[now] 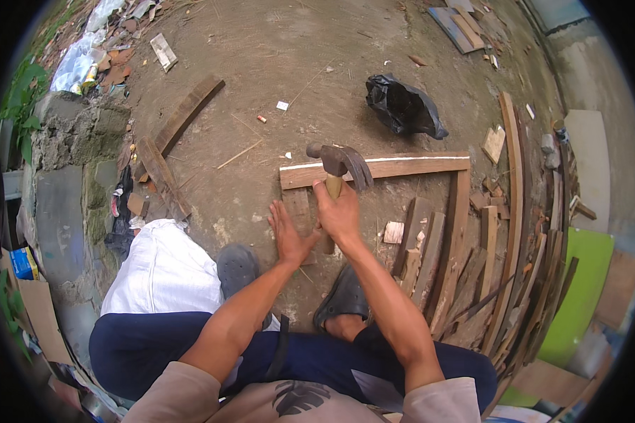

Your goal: The person assembles a small wooden frame by hammering nails into two pieces of wood. They repeatedly pick up nails, position them, and strike with a hammer while seated on the ground.

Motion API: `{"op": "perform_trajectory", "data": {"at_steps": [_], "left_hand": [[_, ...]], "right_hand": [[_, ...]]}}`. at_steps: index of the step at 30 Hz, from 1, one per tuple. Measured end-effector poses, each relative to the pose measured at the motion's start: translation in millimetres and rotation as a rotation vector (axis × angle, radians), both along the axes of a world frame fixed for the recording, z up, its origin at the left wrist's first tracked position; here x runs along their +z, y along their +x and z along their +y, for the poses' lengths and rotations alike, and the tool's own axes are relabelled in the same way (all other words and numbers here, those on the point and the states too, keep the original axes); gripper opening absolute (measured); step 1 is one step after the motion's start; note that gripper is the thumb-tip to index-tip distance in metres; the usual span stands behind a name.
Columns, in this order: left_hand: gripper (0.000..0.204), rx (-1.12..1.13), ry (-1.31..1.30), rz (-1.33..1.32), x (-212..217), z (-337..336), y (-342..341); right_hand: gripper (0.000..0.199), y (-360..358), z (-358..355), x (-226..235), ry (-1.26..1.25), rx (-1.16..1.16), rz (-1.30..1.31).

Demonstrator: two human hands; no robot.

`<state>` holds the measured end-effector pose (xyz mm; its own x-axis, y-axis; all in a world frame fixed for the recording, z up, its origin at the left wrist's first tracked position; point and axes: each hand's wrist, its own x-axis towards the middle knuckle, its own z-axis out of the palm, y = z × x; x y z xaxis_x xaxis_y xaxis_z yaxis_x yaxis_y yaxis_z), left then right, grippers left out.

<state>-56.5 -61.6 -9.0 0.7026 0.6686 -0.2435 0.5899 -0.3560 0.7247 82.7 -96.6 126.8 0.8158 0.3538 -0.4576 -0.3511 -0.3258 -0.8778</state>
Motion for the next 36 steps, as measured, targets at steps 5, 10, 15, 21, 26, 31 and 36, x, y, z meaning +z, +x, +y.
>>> {"op": "perform_trajectory", "data": {"at_steps": [5, 10, 15, 21, 26, 31, 36], "left_hand": [[0.115, -0.019, 0.004, -0.016, -5.0, -1.8, -2.2], [0.126, -0.026, 0.086, -0.01, -19.7, -0.3, -4.3], [0.125, -0.061, 0.113, 0.051, -19.1, 0.1, -6.0], [0.128, -0.016, 0.012, -0.014, -2.4, 0.9, -2.5], [0.13, -0.029, 0.041, -0.029, -7.7, -0.5, -1.1], [0.129, -0.054, 0.047, 0.032, -2.9, 4.0, 2.4], [0.128, -0.053, 0.025, 0.064, -0.4, 1.8, 3.8]], "right_hand": [[0.026, -18.0, -3.4, -12.4, -0.036, 0.069, 0.396], [0.024, -20.0, 4.1, -18.3, 0.115, -0.157, 0.319], [0.032, -32.0, 0.4, -26.9, -0.157, 0.167, 0.157], [0.023, -12.8, 5.6, 13.9, -0.109, 0.238, -0.432], [0.013, -11.7, -12.6, -31.2, -0.023, 0.435, -0.814], [0.024, 3.0, -5.8, -11.2, -0.264, 0.491, -0.472], [0.023, 1.1, -13.4, -10.5, -0.15, 0.373, -0.503]]}}
